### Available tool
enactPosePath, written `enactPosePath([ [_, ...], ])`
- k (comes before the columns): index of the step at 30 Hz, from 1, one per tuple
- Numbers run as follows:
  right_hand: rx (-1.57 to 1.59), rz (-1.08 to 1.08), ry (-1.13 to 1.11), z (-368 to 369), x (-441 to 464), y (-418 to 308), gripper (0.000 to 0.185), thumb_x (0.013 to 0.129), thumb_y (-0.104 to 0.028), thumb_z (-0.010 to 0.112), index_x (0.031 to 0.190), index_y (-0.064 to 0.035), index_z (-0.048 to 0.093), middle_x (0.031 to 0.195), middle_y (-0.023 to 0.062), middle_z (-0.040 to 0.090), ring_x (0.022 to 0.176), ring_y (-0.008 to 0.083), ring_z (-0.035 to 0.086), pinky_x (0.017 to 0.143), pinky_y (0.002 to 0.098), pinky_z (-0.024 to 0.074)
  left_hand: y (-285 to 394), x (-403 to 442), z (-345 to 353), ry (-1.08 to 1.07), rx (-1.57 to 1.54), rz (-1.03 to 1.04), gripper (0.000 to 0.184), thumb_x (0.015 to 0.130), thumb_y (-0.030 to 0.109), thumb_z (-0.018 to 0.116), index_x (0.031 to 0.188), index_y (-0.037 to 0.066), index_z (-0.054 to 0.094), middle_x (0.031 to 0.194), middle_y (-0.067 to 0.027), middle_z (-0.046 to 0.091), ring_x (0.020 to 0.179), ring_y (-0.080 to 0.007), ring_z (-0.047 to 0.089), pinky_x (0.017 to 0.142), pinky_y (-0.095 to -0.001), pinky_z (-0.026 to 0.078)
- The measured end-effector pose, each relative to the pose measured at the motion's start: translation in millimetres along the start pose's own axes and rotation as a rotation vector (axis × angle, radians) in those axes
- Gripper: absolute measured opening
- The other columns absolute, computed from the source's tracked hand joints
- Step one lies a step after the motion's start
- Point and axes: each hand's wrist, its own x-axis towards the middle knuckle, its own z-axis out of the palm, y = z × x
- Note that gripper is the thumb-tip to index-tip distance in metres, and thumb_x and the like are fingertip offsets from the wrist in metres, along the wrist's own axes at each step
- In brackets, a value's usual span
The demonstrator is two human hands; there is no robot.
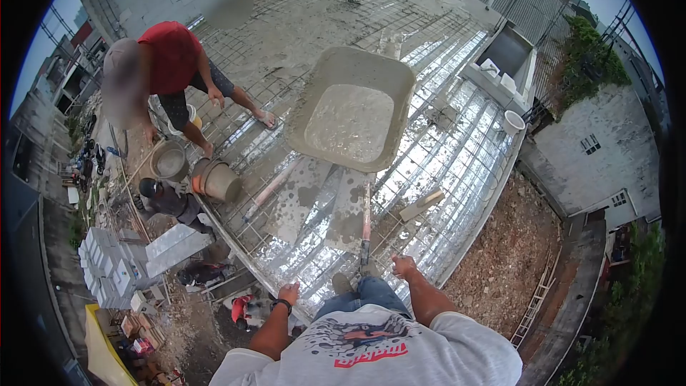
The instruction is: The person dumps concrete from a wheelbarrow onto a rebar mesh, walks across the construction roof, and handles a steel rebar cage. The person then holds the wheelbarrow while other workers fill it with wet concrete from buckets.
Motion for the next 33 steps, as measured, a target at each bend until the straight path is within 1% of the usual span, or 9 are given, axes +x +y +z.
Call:
enactPosePath([
  [4, 0.19, 0.224, -0.037, -2.2, 19.1, -2.9, 0.037, 0.09, -0.041, 0.055, 0.111, -0.0108, 0.061, 0.071, 0.0092, 0.065, 0.061, 0.0217, 0.065, 0.06, 0.0363, 0.0539, -14.6, 14.7, 8.7, -0.032, 0.024, -0.023, 0.035, 0.088, 0.042, 0.063, 0.1, 0.009, 0.055, 0.081, -0.0035, 0.063, 0.062, -0.0147, 0.057, 0.051, -0.034, 0.046],
  [6, -0.027, -0.067, -0.002, 6.5, 50.9, 28.5, 0.041, 0.091, -0.045, 0.053, 0.106, -0.0081, 0.063, 0.075, 0.01, 0.067, 0.065, 0.0221, 0.066, 0.063, 0.037, 0.0543, -7.1, 7.3, 13.7, -0.023, 0.027, -0.026, 0.036, 0.087, 0.042, 0.063, 0.099, 0.009, 0.055, 0.082, -0.0039, 0.064, 0.062, -0.0145, 0.057, 0.051, -0.0336, 0.045],
  [8, -0.066, -0.101, -0.054, 3.5, 63.4, 28.8, 0.046, 0.091, -0.048, 0.051, 0.1, -0.0053, 0.065, 0.079, 0.0118, 0.068, 0.07, 0.0241, 0.067, 0.067, 0.0383, 0.0542, -0.5, 7.2, 18.2, -0.024, 0.011, -0.023, 0.037, 0.087, 0.043, 0.063, 0.1, 0.009, 0.055, 0.083, -0.0043, 0.064, 0.062, -0.0146, 0.057, 0.051, -0.0334, 0.045],
  [10, 0.07, 0.131, -0.193, -6.6, 62.2, 6.2, 0.05, 0.091, -0.05, 0.05, 0.095, -0.0026, 0.066, 0.083, 0.0146, 0.069, 0.077, 0.0278, 0.068, 0.073, 0.0402, 0.0536, -2.1, 16.8, 23.0, -0.038, -0.018, -0.02, 0.04, 0.087, 0.045, 0.063, 0.101, 0.009, 0.055, 0.084, -0.0046, 0.064, 0.062, -0.015, 0.058, 0.051, -0.0335, 0.045],
  [12, -0.04, -0.015, -0.127, -7.5, 71.3, -1.0, 0.054, 0.091, -0.052, 0.048, 0.096, -0.0014, 0.067, 0.088, 0.0168, 0.069, 0.085, 0.0309, 0.067, 0.08, 0.0422, 0.0512, 3.7, 17.2, 30.2, -0.028, -0.045, -0.005, 0.041, 0.087, 0.046, 0.063, 0.104, 0.009, 0.055, 0.086, -0.0053, 0.065, 0.062, -0.0156, 0.059, 0.05, -0.0332, 0.045],
  [16, -0.103, 0.044, -0.03, -33.1, 46.7, -41.4, 0.044, 0.091, -0.044, 0.056, 0.096, -0.0003, 0.061, 0.08, 0.0097, 0.066, 0.063, 0.0208, 0.065, 0.052, 0.0345, 0.0513, 30.5, -5.0, 53.7, 0.07, -0.12, -0.002, 0.04, 0.088, 0.04, 0.064, 0.092, 0.0, 0.061, 0.08, -0.0069, 0.066, 0.063, -0.0141, 0.06, 0.057, -0.0291, 0.049],
  [19, -0.162, 0.002, -0.059, -42.4, 64.7, -43.1, 0.047, 0.091, -0.045, 0.057, 0.092, 0.0007, 0.063, 0.079, 0.0097, 0.067, 0.066, 0.0204, 0.066, 0.055, 0.0343, 0.0524, 46.5, -18.3, 63.7, 0.05, -0.146, -0.051, 0.039, 0.089, 0.04, 0.062, 0.094, 0.002, 0.06, 0.082, -0.0075, 0.067, 0.064, -0.015, 0.062, 0.055, -0.0302, 0.048],
  [28, -0.515, -0.227, -0.023, -63.3, 75.1, -63.1, 0.062, 0.088, -0.053, 0.053, 0.101, 0.0064, 0.064, 0.092, 0.023, 0.068, 0.087, 0.0349, 0.067, 0.083, 0.0393, 0.0503, 30.8, -25.1, 62.2, 0.096, -0.18, -0.052, 0.036, 0.091, 0.037, 0.06, 0.094, 0.002, 0.057, 0.083, -0.0102, 0.067, 0.066, -0.0151, 0.064, 0.056, -0.0292, 0.051],
  [33, -0.347, -0.093, -0.032, -76.7, 42.1, -102.5, 0.071, 0.084, -0.054, 0.058, 0.109, 0.0122, 0.059, 0.106, 0.0297, 0.063, 0.101, 0.0363, 0.063, 0.089, 0.0397, 0.0476, 14.0, -17.1, 46.5, 0.073, -0.235, -0.005, 0.035, 0.092, 0.034, 0.061, 0.094, -0.001, 0.057, 0.081, -0.0117, 0.067, 0.065, -0.0146, 0.063, 0.057, -0.0279, 0.052],
])
